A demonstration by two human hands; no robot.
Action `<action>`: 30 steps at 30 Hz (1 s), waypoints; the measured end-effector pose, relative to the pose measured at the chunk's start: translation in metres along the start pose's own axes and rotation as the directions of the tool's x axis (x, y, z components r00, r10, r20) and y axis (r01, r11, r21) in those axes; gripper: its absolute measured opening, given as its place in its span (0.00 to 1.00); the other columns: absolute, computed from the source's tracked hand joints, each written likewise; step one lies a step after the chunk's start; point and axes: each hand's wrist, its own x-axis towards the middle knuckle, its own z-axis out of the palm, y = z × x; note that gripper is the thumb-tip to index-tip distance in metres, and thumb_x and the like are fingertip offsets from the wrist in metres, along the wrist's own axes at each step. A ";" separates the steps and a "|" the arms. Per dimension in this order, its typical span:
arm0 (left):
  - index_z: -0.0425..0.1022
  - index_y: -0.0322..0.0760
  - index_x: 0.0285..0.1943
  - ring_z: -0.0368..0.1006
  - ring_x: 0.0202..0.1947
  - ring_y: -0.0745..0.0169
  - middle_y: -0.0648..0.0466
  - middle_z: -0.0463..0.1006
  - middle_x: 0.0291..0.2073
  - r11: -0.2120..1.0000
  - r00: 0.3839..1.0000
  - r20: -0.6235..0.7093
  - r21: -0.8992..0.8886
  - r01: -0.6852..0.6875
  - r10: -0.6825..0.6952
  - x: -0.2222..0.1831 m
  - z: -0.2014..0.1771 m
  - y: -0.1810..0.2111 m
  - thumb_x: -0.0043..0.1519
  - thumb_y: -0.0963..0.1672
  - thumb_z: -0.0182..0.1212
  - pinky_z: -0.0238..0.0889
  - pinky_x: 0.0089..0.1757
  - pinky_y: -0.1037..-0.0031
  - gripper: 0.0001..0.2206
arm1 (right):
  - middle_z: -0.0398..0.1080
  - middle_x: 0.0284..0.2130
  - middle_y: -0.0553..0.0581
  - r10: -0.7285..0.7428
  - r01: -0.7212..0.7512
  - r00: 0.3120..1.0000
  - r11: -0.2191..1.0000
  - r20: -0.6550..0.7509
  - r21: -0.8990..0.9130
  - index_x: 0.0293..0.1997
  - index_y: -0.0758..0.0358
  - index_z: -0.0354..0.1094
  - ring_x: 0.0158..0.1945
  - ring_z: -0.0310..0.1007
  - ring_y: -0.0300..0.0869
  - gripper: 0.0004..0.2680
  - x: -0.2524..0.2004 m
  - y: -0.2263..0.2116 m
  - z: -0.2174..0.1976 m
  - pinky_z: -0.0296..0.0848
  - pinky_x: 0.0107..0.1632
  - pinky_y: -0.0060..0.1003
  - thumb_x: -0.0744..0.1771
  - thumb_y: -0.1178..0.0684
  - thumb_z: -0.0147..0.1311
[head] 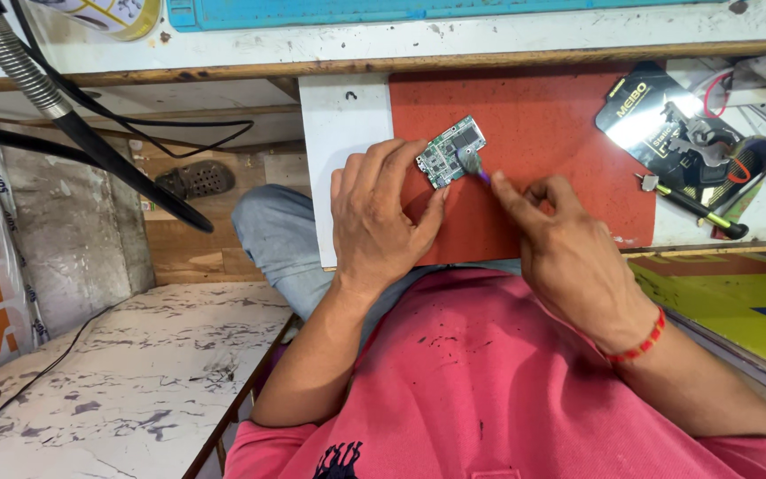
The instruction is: The person works on a small electronic circuit board, using a purple plastic tool to scrape and clean its surface. They repeatedly rub the tool against the board, flip it over to access different sides, and occasionally pause to inspect the components. The task involves detailed manual manipulation of the board's surface.
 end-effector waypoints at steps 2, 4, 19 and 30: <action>0.75 0.38 0.59 0.71 0.48 0.53 0.53 0.76 0.52 1.000 1.000 0.004 0.002 0.009 -0.009 0.000 0.002 -0.001 0.54 0.45 0.74 0.59 0.48 0.63 0.23 | 0.68 0.46 0.68 -0.019 0.022 0.997 0.999 -0.074 0.048 0.69 0.57 0.65 0.39 0.75 0.63 0.23 0.015 0.005 0.007 0.74 0.42 0.54 0.65 0.66 0.45; 0.75 0.38 0.59 0.71 0.49 0.53 0.53 0.76 0.52 1.000 1.000 -0.002 -0.003 0.004 -0.004 0.001 0.002 -0.002 0.54 0.45 0.74 0.59 0.49 0.63 0.23 | 0.68 0.46 0.68 -0.023 0.031 0.994 0.997 -0.110 0.070 0.69 0.57 0.65 0.39 0.74 0.63 0.21 0.027 0.008 0.012 0.74 0.42 0.54 0.66 0.66 0.46; 0.75 0.38 0.60 0.71 0.50 0.53 0.53 0.76 0.52 1.000 1.000 -0.002 0.003 0.011 -0.011 -0.001 -0.001 0.002 0.55 0.46 0.73 0.59 0.49 0.63 0.23 | 0.67 0.47 0.67 -0.096 0.094 0.990 0.995 -0.102 -0.024 0.69 0.55 0.64 0.36 0.74 0.63 0.23 0.024 -0.002 0.020 0.76 0.39 0.54 0.65 0.66 0.47; 0.75 0.37 0.59 0.71 0.50 0.53 0.53 0.76 0.52 0.999 1.000 -0.021 0.032 -0.010 0.011 -0.003 0.002 0.001 0.55 0.46 0.73 0.60 0.49 0.63 0.23 | 0.67 0.47 0.66 -0.121 0.121 0.990 0.993 -0.072 -0.007 0.69 0.55 0.64 0.34 0.75 0.61 0.23 0.010 -0.006 0.022 0.77 0.37 0.52 0.64 0.65 0.47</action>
